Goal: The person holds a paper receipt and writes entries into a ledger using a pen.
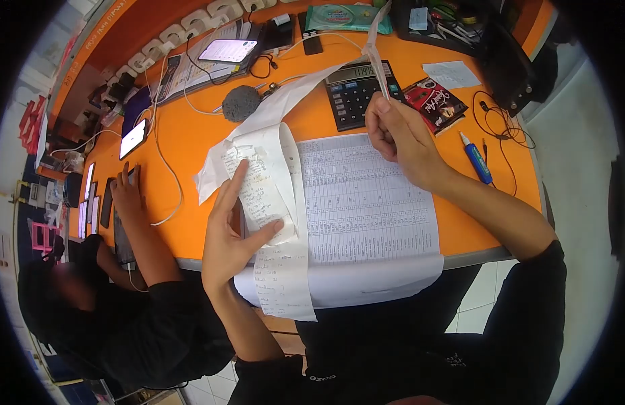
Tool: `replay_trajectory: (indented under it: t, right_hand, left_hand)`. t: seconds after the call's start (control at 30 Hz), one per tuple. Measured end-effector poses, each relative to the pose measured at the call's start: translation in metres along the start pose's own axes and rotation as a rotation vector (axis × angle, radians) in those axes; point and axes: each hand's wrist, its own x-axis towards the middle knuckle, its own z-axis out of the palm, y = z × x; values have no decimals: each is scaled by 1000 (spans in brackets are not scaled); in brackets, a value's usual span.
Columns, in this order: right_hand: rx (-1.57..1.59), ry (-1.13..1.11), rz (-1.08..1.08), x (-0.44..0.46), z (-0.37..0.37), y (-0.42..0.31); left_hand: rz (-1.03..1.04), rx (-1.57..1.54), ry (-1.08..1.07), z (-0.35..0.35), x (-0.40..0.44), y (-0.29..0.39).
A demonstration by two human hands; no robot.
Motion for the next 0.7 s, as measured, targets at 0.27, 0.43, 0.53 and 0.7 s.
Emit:
replay_trajectory:
  t: [0.27, 0.43, 0.53, 0.7]
  right_hand:
    - [-16, 19, -17, 0, 2, 1]
    - [-163, 140, -135, 1, 0, 7]
    - [-178, 90, -120, 1, 1, 7]
    - [-209, -65, -13, -6, 9, -15]
  left_hand:
    - [30, 16, -5, 1, 1, 2]
    - [16, 32, -27, -1, 0, -2]
    - [40, 107, -18, -3, -2, 1]
    - [51, 95, -15, -2, -1, -1]
